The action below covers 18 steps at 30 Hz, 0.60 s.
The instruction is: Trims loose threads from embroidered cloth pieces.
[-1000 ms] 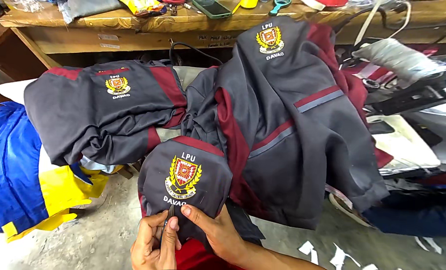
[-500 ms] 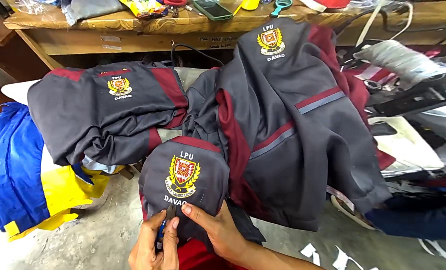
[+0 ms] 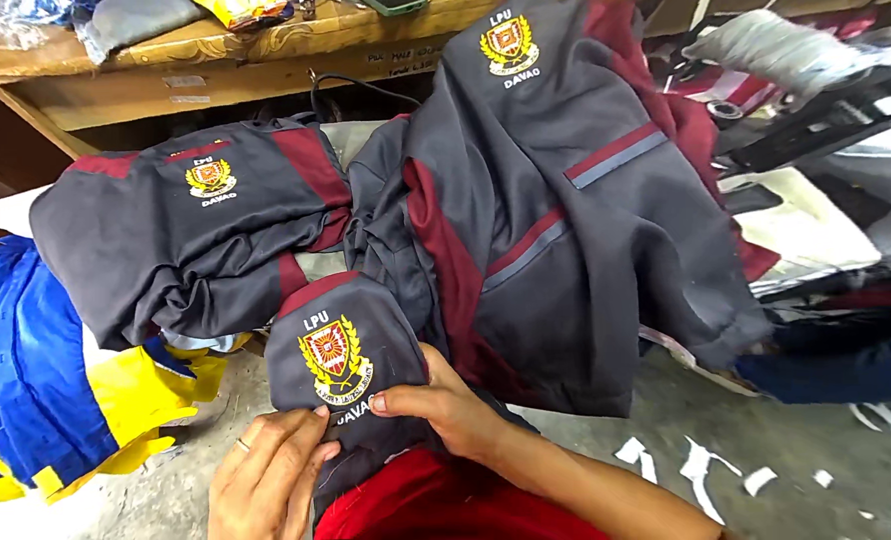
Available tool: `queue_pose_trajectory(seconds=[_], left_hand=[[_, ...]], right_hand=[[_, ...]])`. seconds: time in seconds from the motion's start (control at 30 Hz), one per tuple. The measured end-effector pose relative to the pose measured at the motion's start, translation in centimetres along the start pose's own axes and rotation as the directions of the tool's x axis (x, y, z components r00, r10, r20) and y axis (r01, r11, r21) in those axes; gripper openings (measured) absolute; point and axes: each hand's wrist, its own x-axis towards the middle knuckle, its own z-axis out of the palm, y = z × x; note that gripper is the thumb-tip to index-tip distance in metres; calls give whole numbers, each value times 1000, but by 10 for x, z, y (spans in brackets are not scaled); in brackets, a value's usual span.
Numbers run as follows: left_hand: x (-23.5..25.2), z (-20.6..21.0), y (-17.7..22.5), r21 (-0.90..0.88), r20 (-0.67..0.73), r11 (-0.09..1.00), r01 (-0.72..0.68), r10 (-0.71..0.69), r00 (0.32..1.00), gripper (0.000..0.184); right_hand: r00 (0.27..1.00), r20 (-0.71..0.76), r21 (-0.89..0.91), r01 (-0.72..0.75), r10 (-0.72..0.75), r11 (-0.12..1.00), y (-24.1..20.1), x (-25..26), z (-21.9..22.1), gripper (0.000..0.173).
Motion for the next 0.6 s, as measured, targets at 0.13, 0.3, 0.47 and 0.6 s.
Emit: queue_pose_trajectory(seconds=[0.13, 0.3, 0.47, 0.6], left_hand=[[10, -4, -2, 48, 33, 993, -109, 107, 994, 20], [15, -9, -8, 3, 93, 984, -177, 176, 980, 18], [20, -14, -11, -62, 165, 983, -175, 184, 969, 19], [24, -15, -14, -114, 196, 980, -161, 182, 964, 18]], right_hand=[[998, 40, -3, -47, 47, 999, -7, 4, 0, 44], [980, 104, 34, -172, 167, 985, -14, 10, -3, 44], [963, 134, 59, -245, 235, 968, -16, 14, -4, 39], [957, 136, 48, -264, 255, 963, -16, 15, -5, 39]])
